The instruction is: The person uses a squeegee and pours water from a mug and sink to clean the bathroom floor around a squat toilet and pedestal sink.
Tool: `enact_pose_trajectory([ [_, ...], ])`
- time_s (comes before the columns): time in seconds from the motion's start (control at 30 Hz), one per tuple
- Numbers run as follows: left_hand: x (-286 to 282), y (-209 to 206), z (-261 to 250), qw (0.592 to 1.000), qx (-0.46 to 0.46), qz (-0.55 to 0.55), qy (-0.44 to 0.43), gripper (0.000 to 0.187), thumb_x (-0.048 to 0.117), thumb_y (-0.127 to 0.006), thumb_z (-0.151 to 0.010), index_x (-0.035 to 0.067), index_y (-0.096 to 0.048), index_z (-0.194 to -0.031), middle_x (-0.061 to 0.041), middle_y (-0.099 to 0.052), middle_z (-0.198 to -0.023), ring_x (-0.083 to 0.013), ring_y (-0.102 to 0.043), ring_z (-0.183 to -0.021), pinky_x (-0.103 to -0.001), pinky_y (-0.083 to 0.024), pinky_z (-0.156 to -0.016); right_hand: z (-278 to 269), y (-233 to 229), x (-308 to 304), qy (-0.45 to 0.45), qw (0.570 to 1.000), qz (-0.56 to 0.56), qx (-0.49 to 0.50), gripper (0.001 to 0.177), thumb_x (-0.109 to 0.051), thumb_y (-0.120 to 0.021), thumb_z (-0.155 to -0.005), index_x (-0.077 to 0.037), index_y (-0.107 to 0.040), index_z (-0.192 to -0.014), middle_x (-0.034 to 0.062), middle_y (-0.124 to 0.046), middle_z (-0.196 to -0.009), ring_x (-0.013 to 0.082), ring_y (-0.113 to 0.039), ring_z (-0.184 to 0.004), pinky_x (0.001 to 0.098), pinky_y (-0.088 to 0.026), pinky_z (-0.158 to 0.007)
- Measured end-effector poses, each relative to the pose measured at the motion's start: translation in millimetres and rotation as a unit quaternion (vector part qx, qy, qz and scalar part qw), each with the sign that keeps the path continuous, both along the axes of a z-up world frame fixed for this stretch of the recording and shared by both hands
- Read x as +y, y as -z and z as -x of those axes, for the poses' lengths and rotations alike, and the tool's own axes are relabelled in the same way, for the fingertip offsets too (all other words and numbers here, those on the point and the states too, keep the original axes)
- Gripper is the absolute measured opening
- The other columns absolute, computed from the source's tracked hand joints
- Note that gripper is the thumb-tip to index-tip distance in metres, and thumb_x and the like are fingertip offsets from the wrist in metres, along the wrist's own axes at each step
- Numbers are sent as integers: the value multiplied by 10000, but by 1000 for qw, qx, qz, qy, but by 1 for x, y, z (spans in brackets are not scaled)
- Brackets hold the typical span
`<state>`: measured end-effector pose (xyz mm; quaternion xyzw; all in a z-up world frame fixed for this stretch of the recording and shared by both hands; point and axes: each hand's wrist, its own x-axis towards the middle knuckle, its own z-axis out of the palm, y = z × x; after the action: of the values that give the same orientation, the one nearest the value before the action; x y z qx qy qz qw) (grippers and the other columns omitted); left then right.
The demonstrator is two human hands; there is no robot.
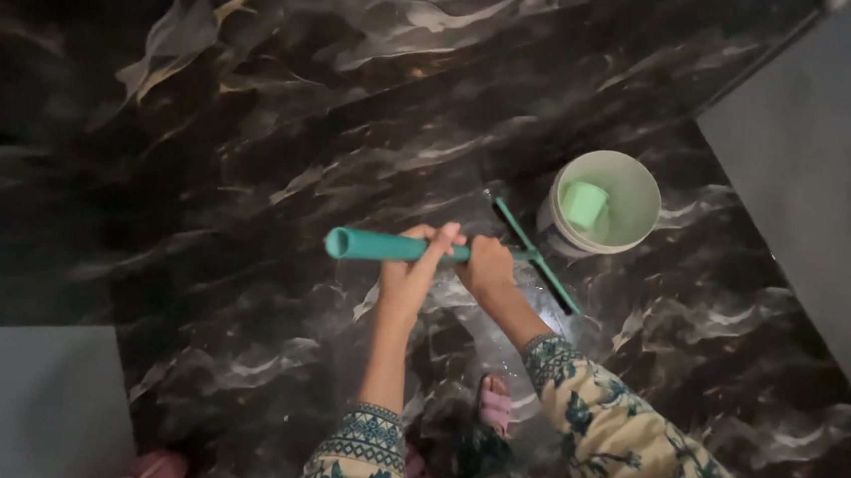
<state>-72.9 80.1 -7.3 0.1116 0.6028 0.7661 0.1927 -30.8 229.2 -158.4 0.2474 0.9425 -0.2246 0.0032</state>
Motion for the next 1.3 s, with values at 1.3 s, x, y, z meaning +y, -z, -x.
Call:
enact_pose_trajectory([
  [1.3,-273,-12,-32,933,-95,227,-262,202,115,-764,-768,-3,-647,-883,-90,-695,-690,-193,-696,-621,-336,-560,-602,-15,-24,-324,-177,966,187,-25,534,-377,-874,-723,35,-682,-1001,277,-707,-1003,437,-693,-983,504,-566,-854],
])
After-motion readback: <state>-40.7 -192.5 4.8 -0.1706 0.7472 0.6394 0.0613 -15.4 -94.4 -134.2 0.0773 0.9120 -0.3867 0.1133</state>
